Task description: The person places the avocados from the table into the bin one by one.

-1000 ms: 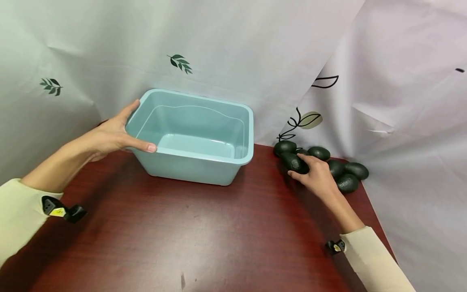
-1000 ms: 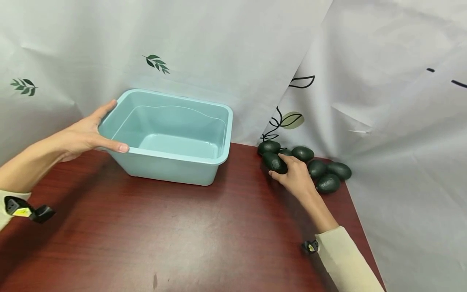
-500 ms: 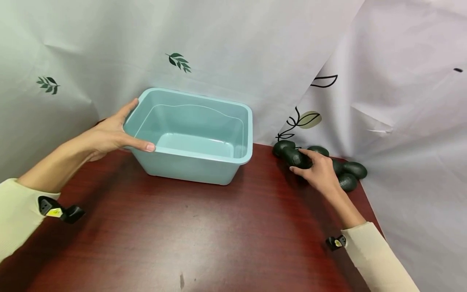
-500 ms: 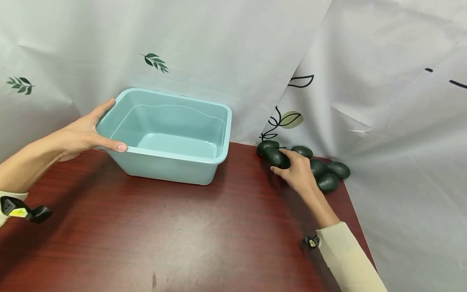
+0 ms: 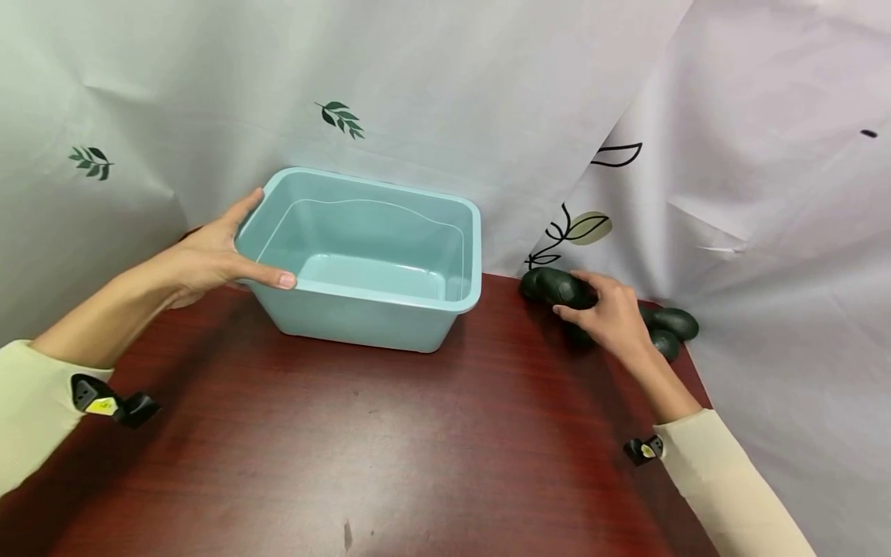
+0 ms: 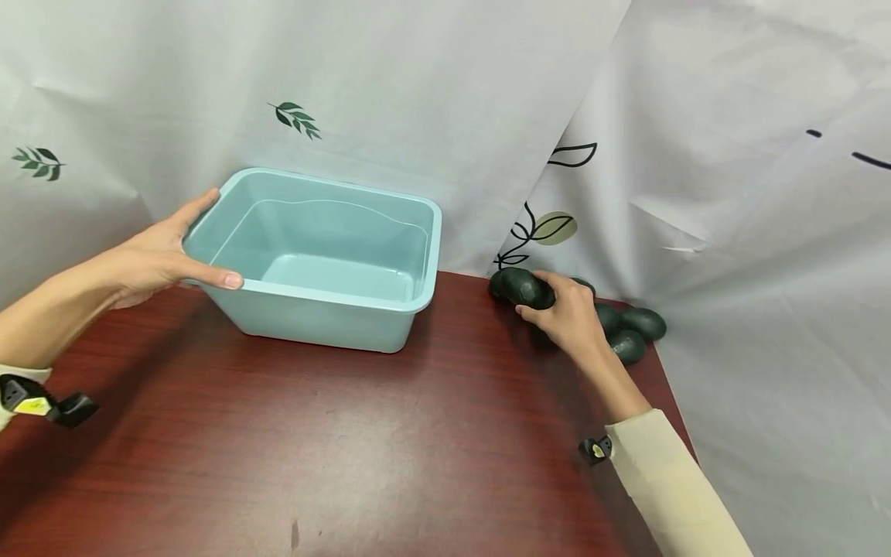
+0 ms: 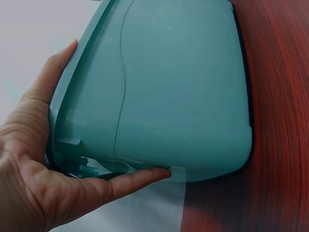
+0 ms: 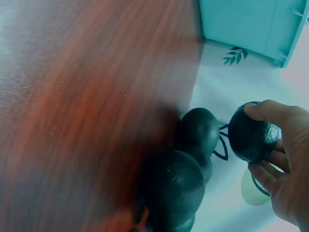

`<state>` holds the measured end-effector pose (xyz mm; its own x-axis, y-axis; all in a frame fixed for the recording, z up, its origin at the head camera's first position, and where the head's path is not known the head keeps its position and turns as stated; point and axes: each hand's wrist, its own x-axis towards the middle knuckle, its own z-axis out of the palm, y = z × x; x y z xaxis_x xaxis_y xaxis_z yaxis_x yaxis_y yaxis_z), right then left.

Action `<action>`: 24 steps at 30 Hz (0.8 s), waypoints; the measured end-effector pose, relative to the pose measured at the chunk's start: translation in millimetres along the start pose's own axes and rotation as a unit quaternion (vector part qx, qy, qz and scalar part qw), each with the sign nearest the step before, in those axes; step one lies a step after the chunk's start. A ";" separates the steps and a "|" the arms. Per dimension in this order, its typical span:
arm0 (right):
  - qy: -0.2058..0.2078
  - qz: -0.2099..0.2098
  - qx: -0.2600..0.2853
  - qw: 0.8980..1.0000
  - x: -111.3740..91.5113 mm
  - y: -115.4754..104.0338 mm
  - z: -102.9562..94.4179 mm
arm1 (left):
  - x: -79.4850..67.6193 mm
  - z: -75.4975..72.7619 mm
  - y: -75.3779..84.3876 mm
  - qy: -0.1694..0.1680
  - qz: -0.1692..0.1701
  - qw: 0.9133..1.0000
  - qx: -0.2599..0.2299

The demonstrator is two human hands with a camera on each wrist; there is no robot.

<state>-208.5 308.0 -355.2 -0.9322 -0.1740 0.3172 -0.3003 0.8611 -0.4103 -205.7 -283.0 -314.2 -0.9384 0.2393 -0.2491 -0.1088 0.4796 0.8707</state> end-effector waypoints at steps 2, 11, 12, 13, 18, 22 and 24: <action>-0.004 0.004 -0.002 1.000 2.2 -1.4 -2.3 | 0.1 0.1 0.4 0.000 0.000 1.000 0.001; 0.021 -0.018 -0.015 0.999 14.0 -7.2 -11.3 | 0.4 -0.8 -1.0 0.001 0.000 1.000 0.011; 0.023 -0.017 -0.017 0.999 14.6 -8.3 -12.0 | 0.6 -0.9 -1.4 0.000 0.000 1.000 0.011; 0.024 -0.017 -0.018 0.999 15.1 -9.0 -12.5 | 0.8 -0.9 -1.6 0.000 0.001 1.000 0.011; 0.023 -0.011 -0.017 1.000 16.1 -11.8 -15.4 | 2.0 -0.4 -1.6 -0.002 0.002 1.000 0.008; 0.023 -0.010 -0.011 1.000 18.3 -13.1 -17.8 | 1.5 -0.9 -1.3 0.002 -0.001 1.000 0.018; 0.023 -0.013 -0.012 1.000 20.2 -14.3 -18.7 | 0.6 -1.6 -1.6 0.004 -0.002 1.000 0.024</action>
<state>-219.3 301.2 -326.9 -0.9138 -0.1741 0.3671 -0.3184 0.8679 -0.3811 -206.7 -284.9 -315.0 -0.9409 0.2297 -0.2488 -0.0973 0.5203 0.8484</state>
